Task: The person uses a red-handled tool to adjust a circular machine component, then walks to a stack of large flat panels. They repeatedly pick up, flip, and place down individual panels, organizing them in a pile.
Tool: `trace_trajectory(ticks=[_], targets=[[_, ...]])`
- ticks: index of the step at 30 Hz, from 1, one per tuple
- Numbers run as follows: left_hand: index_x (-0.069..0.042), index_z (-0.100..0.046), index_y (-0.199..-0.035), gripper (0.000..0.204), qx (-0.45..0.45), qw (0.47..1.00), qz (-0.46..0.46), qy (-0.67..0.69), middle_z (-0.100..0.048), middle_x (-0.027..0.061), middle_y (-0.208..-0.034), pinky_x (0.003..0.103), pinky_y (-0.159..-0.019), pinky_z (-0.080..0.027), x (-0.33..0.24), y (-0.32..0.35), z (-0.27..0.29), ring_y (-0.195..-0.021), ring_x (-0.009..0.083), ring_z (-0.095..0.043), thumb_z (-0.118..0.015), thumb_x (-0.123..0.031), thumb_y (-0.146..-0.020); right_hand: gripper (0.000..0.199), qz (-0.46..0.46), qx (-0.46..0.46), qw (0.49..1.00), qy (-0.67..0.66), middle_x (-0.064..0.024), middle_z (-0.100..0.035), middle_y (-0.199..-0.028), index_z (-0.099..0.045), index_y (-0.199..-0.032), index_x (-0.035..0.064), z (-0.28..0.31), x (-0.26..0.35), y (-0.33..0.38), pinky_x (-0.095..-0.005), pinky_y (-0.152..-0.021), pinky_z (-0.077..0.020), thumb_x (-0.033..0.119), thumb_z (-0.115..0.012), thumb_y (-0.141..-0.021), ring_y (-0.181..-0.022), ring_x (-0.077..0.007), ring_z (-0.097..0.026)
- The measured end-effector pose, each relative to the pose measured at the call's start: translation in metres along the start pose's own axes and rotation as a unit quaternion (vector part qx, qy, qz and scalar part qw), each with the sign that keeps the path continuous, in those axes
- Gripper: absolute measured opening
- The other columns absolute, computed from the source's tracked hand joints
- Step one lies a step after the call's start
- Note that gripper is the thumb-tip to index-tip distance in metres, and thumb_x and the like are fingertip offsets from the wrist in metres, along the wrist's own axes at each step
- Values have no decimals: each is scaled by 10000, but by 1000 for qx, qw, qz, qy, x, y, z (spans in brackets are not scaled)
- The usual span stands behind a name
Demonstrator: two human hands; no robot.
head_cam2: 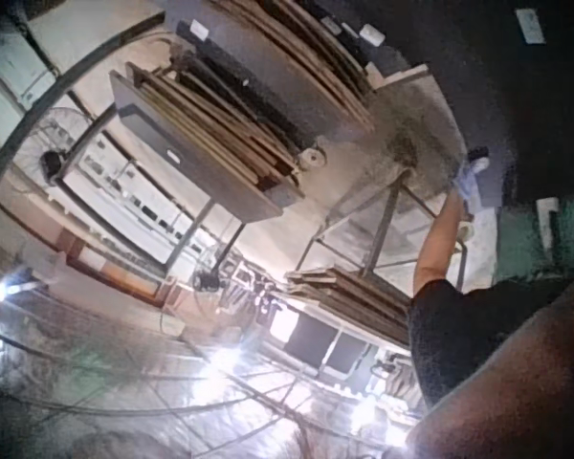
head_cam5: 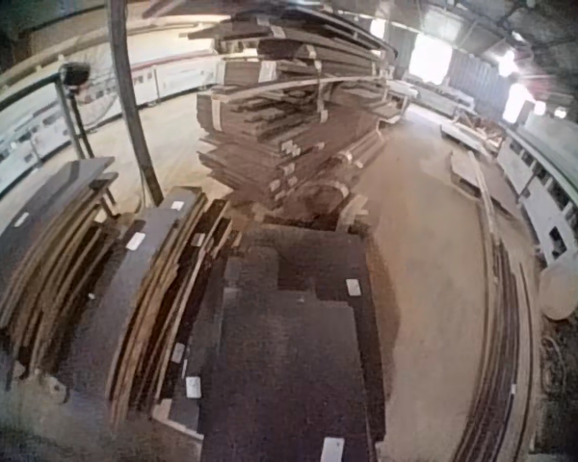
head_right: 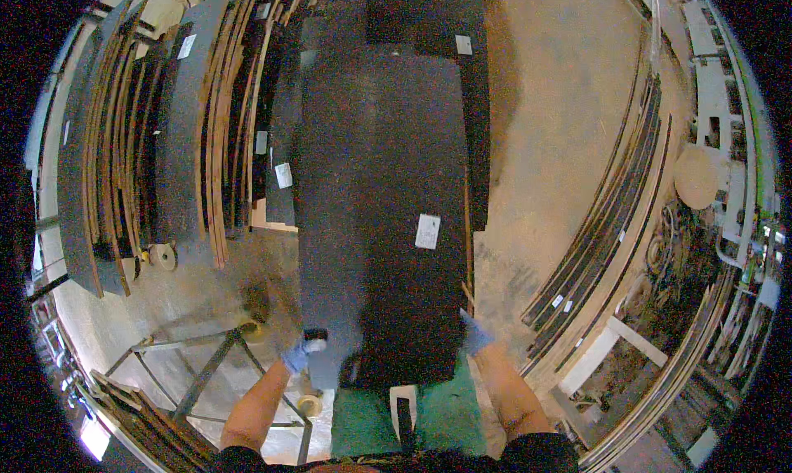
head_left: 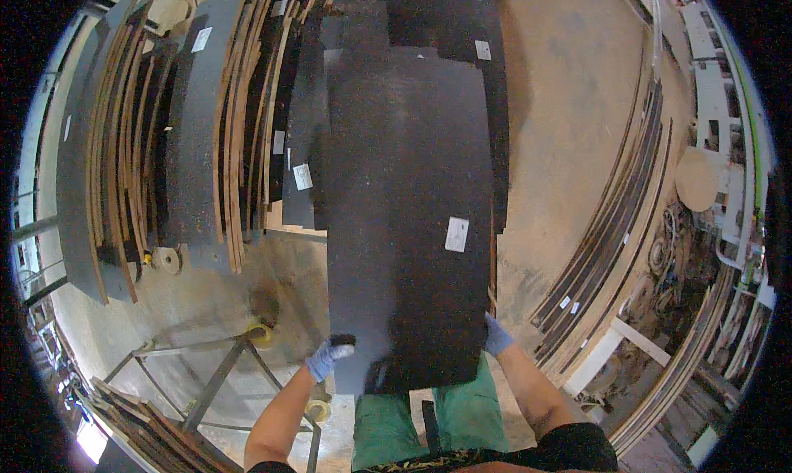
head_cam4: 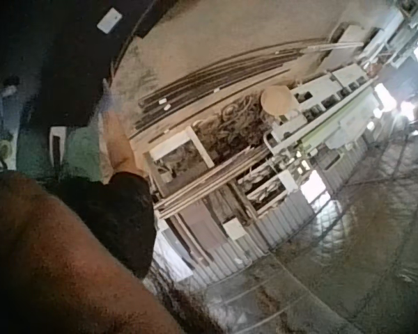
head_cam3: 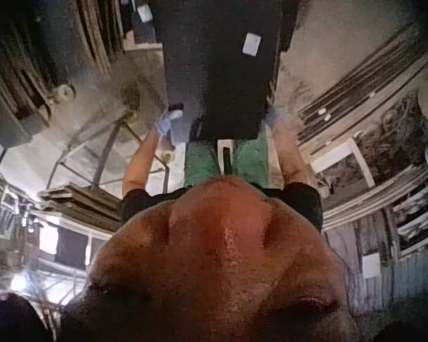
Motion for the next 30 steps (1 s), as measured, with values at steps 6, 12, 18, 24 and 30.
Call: trace_trajectory(ticks=[6, 12, 18, 24, 30], targets=[[-91, -577, -1077, 531, -131, 983, -126, 13, -565, 7, -989, 288, -837, -397, -44, -40, 32, -923, 136, -503, -724, -401, -672, 484, 78, -27, 996, 22, -71, -542, -1145, -499, -1198, 148, -81, 53, -51, -446, -852, -432, 444, -564, -821, -1032, -253, -507], [-101, -581, -1053, 527, -142, 987, -76, 11, -563, -10, -974, 290, -825, -401, -79, -46, 29, -897, 136, -505, -716, -430, -663, 581, 11, -248, 963, 107, -83, -553, -966, -532, -1137, 161, 1, 76, -105, -447, -760, -427, 581, -595, -740, -891, -224, -541], [-89, -557, -1086, 515, -100, 978, -15, -181, -561, 16, -1020, 322, -862, -404, -80, -96, 21, -932, 168, -519, -696, -405, -705, 672, 218, -263, 876, 341, -132, -540, -1173, -526, -1177, 25, -10, 145, -110, -363, -869, -408, 560, -566, -771, -1060, -244, -517], [-53, -473, -1193, 619, -244, 931, -270, 26, -567, 45, -1071, 313, -856, -443, -87, -184, 44, -937, 188, -558, -780, -197, -675, 663, 218, -209, 890, 343, -91, -577, -1074, -449, -1189, 2, -115, 143, -90, -323, -834, -442, 338, -750, -703, -946, -196, -547], [-52, -457, -1217, 502, -159, 980, -117, -24, -574, 52, -1032, 293, -804, -476, -121, -103, 13, -873, 150, -554, -676, -73, -766, 603, 200, -135, 941, 237, -114, -587, -1066, -494, -1161, -25, -123, 104, -28, -351, -822, -462, 329, -723, -729, -927, -221, -568]])
Point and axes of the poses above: each hand's wrist, its own y-axis away from the middle knuckle, its own z-axis out of the back of the hand, x = y × z, the point moved 6 cm from there along -y, towards the middle knuckle
